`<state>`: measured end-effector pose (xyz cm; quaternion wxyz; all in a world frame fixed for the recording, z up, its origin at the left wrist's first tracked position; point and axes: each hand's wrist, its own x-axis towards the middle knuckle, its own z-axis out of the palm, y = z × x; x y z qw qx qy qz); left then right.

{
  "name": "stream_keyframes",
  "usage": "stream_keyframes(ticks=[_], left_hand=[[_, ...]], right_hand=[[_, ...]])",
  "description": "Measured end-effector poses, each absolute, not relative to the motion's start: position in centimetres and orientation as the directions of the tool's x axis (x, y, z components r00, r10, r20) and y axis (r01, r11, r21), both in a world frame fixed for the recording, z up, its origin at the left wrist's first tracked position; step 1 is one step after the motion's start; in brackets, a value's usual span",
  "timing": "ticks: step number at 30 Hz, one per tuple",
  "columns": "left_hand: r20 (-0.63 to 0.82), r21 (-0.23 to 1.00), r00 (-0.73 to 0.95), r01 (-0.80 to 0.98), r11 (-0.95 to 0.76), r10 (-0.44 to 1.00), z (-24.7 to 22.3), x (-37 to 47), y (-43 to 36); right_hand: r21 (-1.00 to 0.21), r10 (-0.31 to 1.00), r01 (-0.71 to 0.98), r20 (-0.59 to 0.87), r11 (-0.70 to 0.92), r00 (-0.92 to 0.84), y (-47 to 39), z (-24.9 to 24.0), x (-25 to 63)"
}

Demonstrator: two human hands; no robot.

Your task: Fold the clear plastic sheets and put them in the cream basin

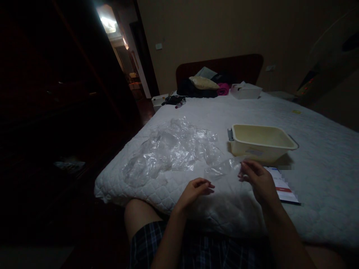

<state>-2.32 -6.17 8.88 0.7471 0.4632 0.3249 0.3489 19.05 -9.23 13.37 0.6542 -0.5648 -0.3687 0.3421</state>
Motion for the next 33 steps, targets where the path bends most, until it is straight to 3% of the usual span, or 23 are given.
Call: stream_keyframes(ticks=[5, 10, 15, 19, 23, 28, 30, 33], left_hand=[[-0.237, 0.886, 0.510, -0.236, 0.400, 0.827, 7.6, -2.6, -6.2], [-0.329, 0.889, 0.376, -0.186, 0.419, 0.866, 4.5, -3.5, -5.5], [-0.340, 0.939, 0.264, 0.040, 0.342, 0.903, 1.9, -4.6, -4.8], [-0.193, 0.934, 0.215, 0.341, 0.111, 0.957, 1.8, -5.3, -4.4], [0.106, 0.736, 0.191, 0.645, -0.206, 0.976, 3.1, -5.4, -4.3], [0.527, 0.407, 0.414, 0.644, -0.648, 0.742, 4.2, -4.4, -3.6], [0.576, 0.278, 0.537, 0.580, -0.766, 0.616, 4.3, -3.8, -3.1], [0.532, 0.210, 0.659, 0.507, -0.836, 0.532, 4.4, -3.2, -2.7]], right_hand=[[-1.000, 0.906, -0.022, -0.014, -0.005, 0.422, -8.5, 12.0, 19.7], [-0.987, 0.948, 0.110, -0.081, -0.120, 0.308, -7.0, 7.4, 20.3], [-0.896, 0.952, 0.427, 0.019, -0.120, 0.306, -5.6, 3.6, 20.5], [-0.712, 0.957, 0.696, 0.126, -0.096, 0.261, -4.8, 3.1, 20.5], [-0.584, 0.966, 0.812, 0.206, -0.004, 0.153, -4.1, 3.4, 21.2], [-0.580, 0.927, 0.810, 0.346, 0.090, 0.144, -1.6, 4.4, 22.4], [-0.587, 0.936, 0.798, 0.338, 0.132, 0.094, 0.2, 5.1, 22.3], [-0.545, 0.960, 0.805, 0.262, 0.233, -0.101, 3.3, 5.7, 21.5]])
